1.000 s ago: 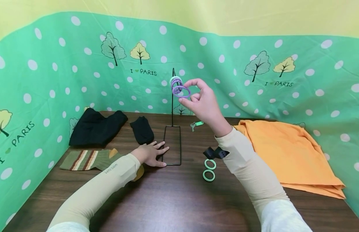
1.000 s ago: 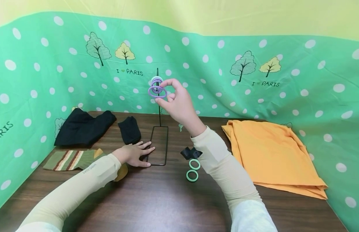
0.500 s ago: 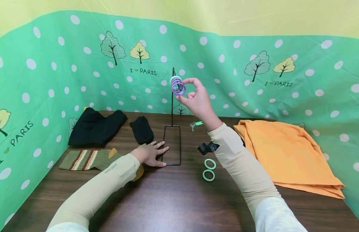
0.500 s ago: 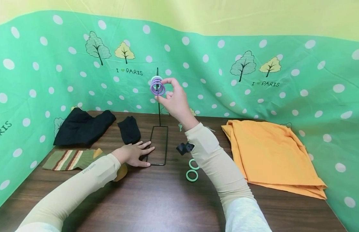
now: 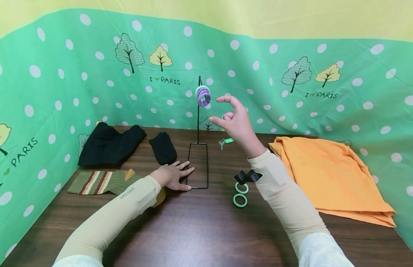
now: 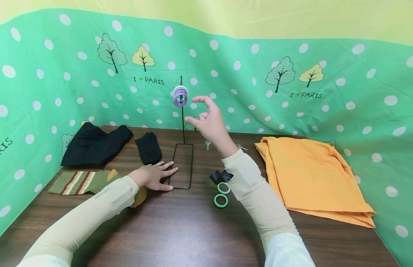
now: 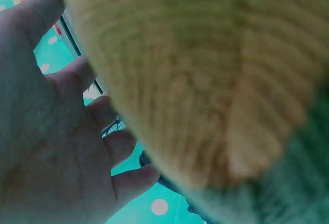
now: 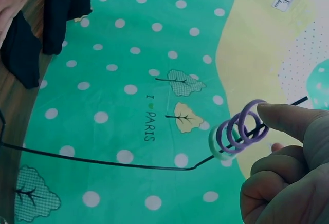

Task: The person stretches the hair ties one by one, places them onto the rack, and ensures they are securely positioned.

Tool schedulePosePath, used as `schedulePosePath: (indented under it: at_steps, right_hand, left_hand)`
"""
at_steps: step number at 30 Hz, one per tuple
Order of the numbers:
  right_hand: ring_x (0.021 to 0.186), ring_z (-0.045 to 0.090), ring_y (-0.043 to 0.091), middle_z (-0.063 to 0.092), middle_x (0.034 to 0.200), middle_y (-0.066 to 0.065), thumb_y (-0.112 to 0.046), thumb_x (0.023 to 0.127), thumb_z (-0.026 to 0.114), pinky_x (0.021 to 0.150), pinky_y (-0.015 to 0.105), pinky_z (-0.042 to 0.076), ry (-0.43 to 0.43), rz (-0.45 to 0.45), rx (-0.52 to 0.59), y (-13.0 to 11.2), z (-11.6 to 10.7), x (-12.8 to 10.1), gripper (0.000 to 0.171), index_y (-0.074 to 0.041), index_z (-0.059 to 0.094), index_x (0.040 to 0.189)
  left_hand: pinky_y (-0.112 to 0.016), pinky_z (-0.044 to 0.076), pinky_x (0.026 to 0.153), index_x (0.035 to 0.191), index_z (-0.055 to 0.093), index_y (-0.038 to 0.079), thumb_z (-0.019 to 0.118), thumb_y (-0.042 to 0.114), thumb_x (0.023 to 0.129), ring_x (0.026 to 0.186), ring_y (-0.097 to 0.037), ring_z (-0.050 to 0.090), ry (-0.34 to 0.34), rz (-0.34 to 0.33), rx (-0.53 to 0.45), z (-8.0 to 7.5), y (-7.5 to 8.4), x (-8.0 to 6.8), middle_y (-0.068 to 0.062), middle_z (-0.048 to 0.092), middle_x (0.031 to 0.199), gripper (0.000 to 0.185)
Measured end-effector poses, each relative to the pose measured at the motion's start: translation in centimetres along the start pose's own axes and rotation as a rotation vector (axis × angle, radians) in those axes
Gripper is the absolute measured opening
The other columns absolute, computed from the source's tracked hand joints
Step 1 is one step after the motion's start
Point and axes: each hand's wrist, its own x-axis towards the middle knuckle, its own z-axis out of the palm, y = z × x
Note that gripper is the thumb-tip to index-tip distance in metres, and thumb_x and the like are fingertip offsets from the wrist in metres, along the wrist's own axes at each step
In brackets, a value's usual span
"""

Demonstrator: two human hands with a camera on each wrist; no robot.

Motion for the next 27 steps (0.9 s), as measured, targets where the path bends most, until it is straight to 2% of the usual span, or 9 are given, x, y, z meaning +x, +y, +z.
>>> schedulePosePath:
  at_steps: [5,15,27]
  right_hand:
    - [0.040,0.017,0.011,0.018,0.047,-0.005,-0.014,0.079,0.074,0.038,0.025,0.020,-0.039,0.026,0.009,1.1,-1.0,-1.1,0.049,-0.016,0.054,0.124]
    - [0.042,0.014,0.011,0.018,0.048,-0.006,-0.012,0.080,0.073,0.040,0.025,0.018,-0.103,0.079,0.034,3.5,-1.9,-2.3,0.044,-0.011,0.056,0.121]
    - [0.038,0.020,0.008,0.025,0.044,-0.007,-0.013,0.079,0.073,0.038,0.025,0.021,-0.108,0.195,-0.010,6.9,-2.9,-4.0,0.044,-0.011,0.056,0.120]
  left_hand:
    - [-0.054,0.016,0.112,0.148,0.010,0.038,0.041,0.069,0.084,0.144,-0.027,0.006,-0.002,0.006,0.000,0.0,0.1,0.0,0.007,-0.001,0.157,0.078]
    - [-0.054,0.016,0.112,0.149,0.009,0.037,0.041,0.069,0.085,0.144,-0.026,0.007,0.004,0.014,0.003,-0.1,0.1,0.0,0.006,0.000,0.157,0.079]
    - [-0.055,0.017,0.111,0.149,0.009,0.036,0.041,0.069,0.084,0.144,-0.027,0.008,0.004,0.020,-0.001,0.1,0.0,0.0,0.006,0.000,0.157,0.079]
